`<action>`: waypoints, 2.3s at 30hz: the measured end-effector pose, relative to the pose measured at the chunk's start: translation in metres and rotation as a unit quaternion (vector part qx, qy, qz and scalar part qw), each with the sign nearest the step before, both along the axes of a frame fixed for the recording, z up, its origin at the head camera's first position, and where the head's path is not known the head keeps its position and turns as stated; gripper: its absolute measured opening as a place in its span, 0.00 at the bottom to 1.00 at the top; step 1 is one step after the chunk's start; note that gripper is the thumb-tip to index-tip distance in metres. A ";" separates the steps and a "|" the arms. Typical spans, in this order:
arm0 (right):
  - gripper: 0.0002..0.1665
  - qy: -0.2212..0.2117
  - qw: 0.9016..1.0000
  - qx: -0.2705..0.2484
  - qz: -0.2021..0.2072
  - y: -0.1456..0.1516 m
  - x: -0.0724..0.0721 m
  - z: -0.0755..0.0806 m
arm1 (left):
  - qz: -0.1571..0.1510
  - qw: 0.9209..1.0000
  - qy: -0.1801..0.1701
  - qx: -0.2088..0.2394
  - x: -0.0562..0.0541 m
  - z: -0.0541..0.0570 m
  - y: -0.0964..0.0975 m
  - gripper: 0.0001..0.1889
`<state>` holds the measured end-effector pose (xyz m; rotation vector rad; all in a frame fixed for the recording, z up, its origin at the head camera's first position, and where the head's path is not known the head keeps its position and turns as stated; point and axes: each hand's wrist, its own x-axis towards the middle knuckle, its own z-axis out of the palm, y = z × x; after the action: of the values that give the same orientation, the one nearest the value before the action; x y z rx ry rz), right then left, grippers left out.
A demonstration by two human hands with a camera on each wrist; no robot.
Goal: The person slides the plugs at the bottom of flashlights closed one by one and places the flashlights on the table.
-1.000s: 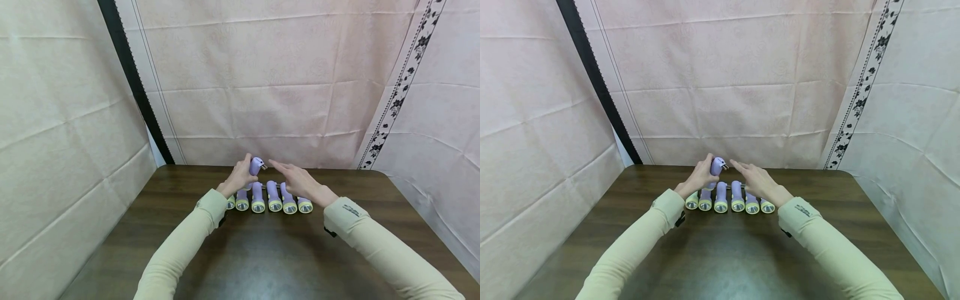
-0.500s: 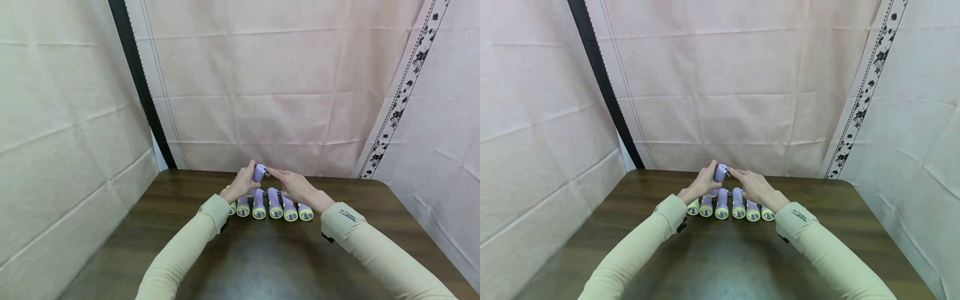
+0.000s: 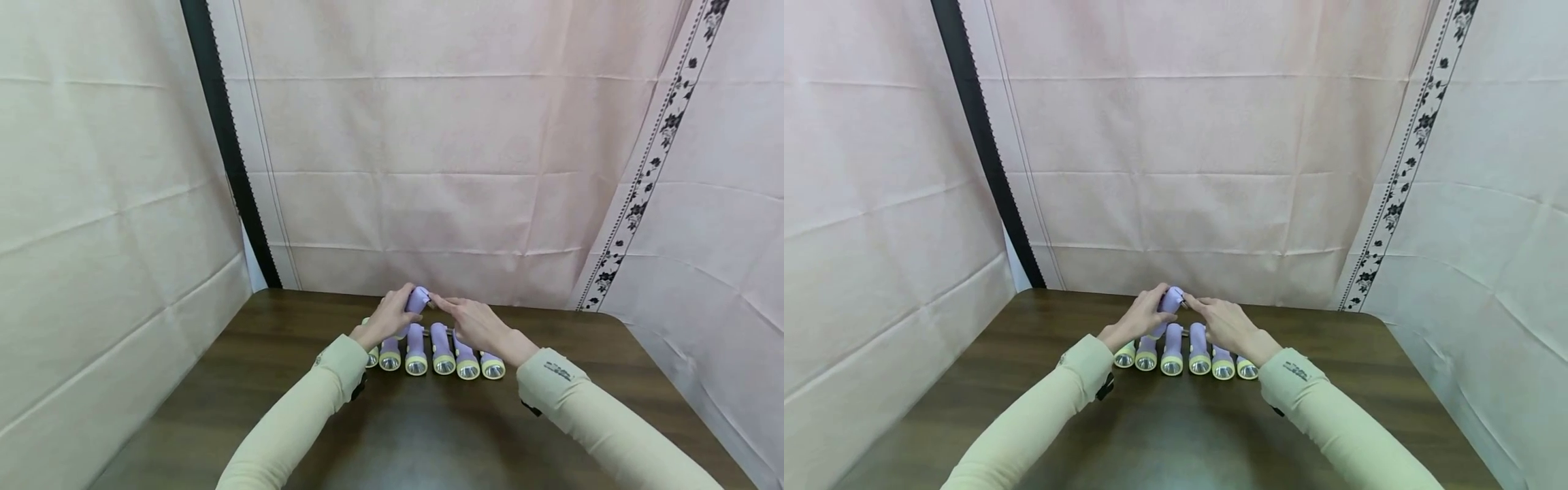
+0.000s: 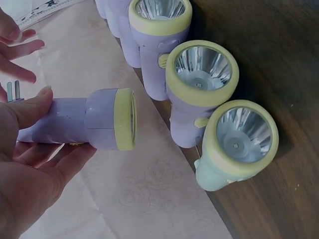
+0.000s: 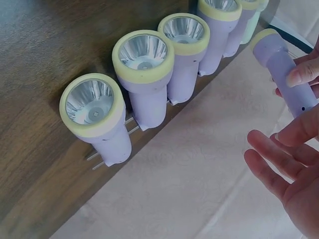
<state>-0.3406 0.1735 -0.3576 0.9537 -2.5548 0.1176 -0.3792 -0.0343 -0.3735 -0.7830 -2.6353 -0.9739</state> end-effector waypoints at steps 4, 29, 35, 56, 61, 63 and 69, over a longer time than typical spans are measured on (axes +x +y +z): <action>0.41 -0.003 1.000 -0.010 0.002 -0.004 0.001 -0.005 | -0.001 1.000 -0.006 0.005 0.003 -0.004 -0.002 0.22; 0.40 -0.010 1.000 -0.014 0.003 -0.006 -0.003 0.001 | -0.012 1.000 -0.028 0.003 0.004 -0.001 0.008 0.23; 0.41 -0.034 0.999 -0.024 0.000 -0.006 -0.003 0.003 | -0.011 1.000 -0.027 -0.008 0.005 -0.001 0.005 0.24; 0.37 -0.124 0.991 -0.043 -0.024 0.009 -0.007 0.015 | 0.222 0.962 -0.080 -0.139 -0.032 0.004 -0.065 0.40; 0.36 -0.137 0.989 -0.046 -0.039 0.024 -0.004 0.011 | 0.225 0.952 -0.099 -0.185 -0.039 -0.014 -0.069 0.39; 0.35 -0.138 0.988 -0.045 -0.047 0.028 -0.003 0.010 | 0.232 0.948 -0.099 -0.197 -0.042 -0.020 -0.071 0.37; 0.35 -0.138 0.989 -0.039 -0.046 0.030 -0.005 0.011 | 0.262 0.935 -0.104 -0.216 -0.042 -0.034 -0.083 0.33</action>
<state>-0.3456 0.2031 -0.3463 0.8396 -2.8166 0.3408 -0.4209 -0.1169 -0.4080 -0.0111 -3.0391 -0.3500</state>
